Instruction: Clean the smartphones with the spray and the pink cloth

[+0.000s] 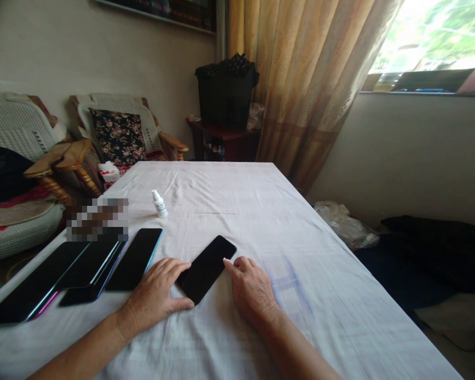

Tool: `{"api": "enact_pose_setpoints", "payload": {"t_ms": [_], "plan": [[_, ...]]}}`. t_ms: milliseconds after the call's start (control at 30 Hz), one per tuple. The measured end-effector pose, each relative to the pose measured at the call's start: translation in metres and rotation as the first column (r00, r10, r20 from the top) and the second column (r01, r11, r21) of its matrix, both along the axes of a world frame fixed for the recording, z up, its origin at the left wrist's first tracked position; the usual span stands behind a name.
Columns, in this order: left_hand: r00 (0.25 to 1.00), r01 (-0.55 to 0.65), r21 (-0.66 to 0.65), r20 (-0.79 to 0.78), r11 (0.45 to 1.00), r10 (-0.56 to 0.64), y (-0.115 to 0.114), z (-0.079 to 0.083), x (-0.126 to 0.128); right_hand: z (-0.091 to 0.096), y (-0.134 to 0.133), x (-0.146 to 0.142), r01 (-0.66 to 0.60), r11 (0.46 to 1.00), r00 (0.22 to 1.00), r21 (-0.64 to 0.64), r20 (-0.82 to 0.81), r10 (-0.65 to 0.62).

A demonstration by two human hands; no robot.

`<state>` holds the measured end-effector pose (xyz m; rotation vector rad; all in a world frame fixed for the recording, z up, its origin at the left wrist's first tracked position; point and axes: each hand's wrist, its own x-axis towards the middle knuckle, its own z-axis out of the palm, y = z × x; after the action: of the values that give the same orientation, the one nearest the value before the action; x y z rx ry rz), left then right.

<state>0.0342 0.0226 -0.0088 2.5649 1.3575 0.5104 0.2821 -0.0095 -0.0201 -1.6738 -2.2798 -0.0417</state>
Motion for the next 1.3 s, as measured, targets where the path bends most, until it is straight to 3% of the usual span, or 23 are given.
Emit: {"api": "enact_pose_setpoints", "payload": {"t_ms": [233,467,600,700,800,900,1000,1100,1200,1300], "plan": [[1.000,0.001,0.006,-0.006,1.000,-0.001,-0.002,0.002,0.001,0.005,-0.011,-0.012,-0.173,0.985,0.985,-0.024,-0.008,0.173],[0.999,0.005,0.082,-0.034,0.997,-0.002,-0.005,0.000,0.001,0.002,0.001,0.001,0.041,0.998,0.998,-0.037,-0.037,-0.043],[0.999,-0.005,0.149,-0.039,0.989,0.011,-0.008,-0.005,0.003,-0.008,0.006,0.011,0.053,0.999,0.956,-0.001,-0.288,-0.051],[0.999,-0.012,0.207,-0.039,0.978,0.020,-0.011,-0.010,0.006,-0.009,0.010,0.015,0.053,0.998,0.799,-0.042,-0.598,-0.068],[0.999,-0.004,0.228,-0.046,0.974,0.015,-0.013,-0.013,0.010,0.000,0.011,0.017,0.067,0.968,0.530,-0.240,-0.814,-0.239],[0.999,0.000,0.223,-0.037,0.975,0.009,-0.013,-0.012,0.012,0.015,0.010,0.019,0.025,0.851,0.267,-0.525,-0.817,-0.512],[1.000,0.003,0.219,-0.017,0.976,0.000,-0.011,-0.008,0.011,0.025,0.008,0.021,0.007,0.767,0.138,-0.642,-0.759,-0.636],[1.000,0.013,0.179,0.024,0.984,-0.018,-0.009,-0.001,0.008,0.021,0.007,0.021,0.011,0.778,0.146,-0.628,-0.769,-0.622],[0.996,0.049,0.100,0.070,0.994,-0.056,-0.006,0.006,0.005,0.009,0.008,0.016,0.003,0.873,0.214,-0.487,-0.853,-0.476],[0.991,0.094,0.045,0.093,0.995,-0.098,-0.005,0.014,0.003,0.002,0.015,0.012,0.024,0.970,0.363,-0.244,-0.901,-0.235]]}}
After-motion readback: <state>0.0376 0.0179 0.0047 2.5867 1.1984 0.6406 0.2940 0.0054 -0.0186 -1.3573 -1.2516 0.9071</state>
